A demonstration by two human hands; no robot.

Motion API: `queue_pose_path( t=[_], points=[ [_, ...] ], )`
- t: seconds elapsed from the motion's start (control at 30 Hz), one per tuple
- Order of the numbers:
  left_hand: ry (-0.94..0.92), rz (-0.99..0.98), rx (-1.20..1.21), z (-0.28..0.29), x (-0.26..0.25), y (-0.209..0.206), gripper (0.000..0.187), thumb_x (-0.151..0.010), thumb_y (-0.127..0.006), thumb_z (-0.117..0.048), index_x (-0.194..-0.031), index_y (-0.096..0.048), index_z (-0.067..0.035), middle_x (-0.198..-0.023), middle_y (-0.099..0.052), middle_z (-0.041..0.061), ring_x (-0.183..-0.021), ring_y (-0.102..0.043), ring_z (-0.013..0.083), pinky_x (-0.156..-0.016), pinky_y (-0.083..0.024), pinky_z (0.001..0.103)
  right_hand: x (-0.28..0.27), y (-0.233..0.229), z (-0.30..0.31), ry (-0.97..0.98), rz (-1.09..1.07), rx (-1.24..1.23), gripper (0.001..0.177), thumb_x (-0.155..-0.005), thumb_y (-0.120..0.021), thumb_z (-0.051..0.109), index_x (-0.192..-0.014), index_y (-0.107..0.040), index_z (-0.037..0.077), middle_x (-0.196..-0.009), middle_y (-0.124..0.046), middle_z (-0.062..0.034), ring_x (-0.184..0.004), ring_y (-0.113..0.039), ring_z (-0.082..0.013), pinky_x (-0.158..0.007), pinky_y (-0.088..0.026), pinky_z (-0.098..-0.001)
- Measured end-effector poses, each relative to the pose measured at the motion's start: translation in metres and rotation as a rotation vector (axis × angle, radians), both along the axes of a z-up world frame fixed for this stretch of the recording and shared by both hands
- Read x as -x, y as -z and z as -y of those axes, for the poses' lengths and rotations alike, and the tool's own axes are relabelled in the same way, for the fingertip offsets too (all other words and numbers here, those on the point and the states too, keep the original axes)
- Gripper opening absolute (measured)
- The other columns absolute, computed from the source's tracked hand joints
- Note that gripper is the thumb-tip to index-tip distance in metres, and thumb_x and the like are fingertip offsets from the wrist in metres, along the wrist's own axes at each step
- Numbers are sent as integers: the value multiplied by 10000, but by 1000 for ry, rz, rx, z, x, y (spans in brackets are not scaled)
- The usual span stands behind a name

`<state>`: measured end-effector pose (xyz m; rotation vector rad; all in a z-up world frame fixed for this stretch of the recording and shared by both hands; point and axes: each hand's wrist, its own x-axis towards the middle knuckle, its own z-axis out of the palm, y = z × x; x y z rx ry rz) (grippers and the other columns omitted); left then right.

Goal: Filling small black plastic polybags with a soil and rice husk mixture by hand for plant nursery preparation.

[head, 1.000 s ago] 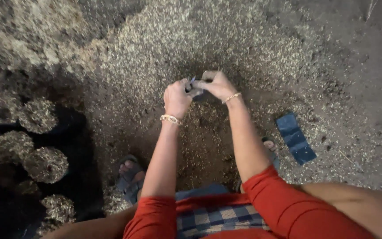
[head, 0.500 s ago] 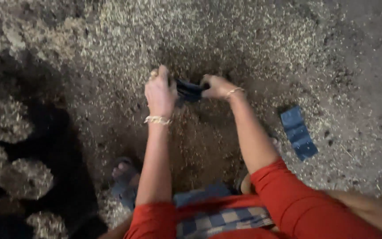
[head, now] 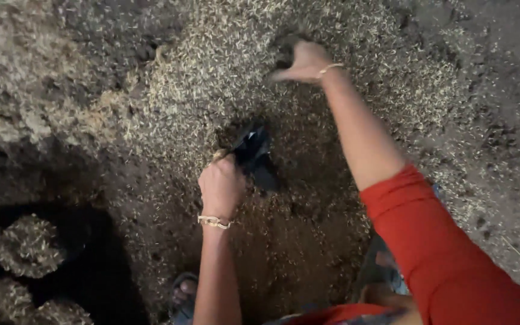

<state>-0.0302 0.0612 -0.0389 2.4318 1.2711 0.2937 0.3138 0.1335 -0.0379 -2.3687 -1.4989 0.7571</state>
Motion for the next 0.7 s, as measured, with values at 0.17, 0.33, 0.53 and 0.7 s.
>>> queue_pose_path(
  t=[0.17, 0.33, 0.53, 0.7],
  points=[
    [-38, -81, 182, -9, -12, -23, 365, -829, -563, -27, -1167, -699, -43, -1076, -731, 256, -794, -731, 467, -709, -591, 564, 21, 57, -14, -242, 147, 436, 885, -734, -724, 766, -1214, -728, 23, -1311, -688, -217, -1262, -617, -415, -1101, -441, -584],
    [-1, -161, 158, -12, -9, -7, 483, -785, -596, -17, -1260, -664, -70, -1114, -720, 217, -879, -742, 439, -755, -607, 541, 49, 82, 16, -346, 222, 329, 882, -651, -779, 773, -1150, -743, 47, -1151, -756, -142, -1133, -698, -355, -990, -559, -527],
    [52, -254, 95, -4, -6, 2, 482, -752, -679, -62, -1231, -692, -109, -1011, -753, 159, -924, -755, 376, -796, -622, 501, 50, 107, 70, -26, 95, 107, 620, -667, -883, 509, -1037, -752, 29, -1090, -762, -156, -1102, -705, -354, -960, -571, -532],
    [77, -247, 110, 12, -5, 48, 473, -717, -805, -179, -1180, -711, -147, -988, -750, 106, -941, -753, 337, -791, -627, 500, 91, 17, 125, 378, -561, -317, 406, -700, -882, 205, -898, -719, -110, -965, -744, -247, -948, -712, -311, -797, -582, -492]
  ],
)
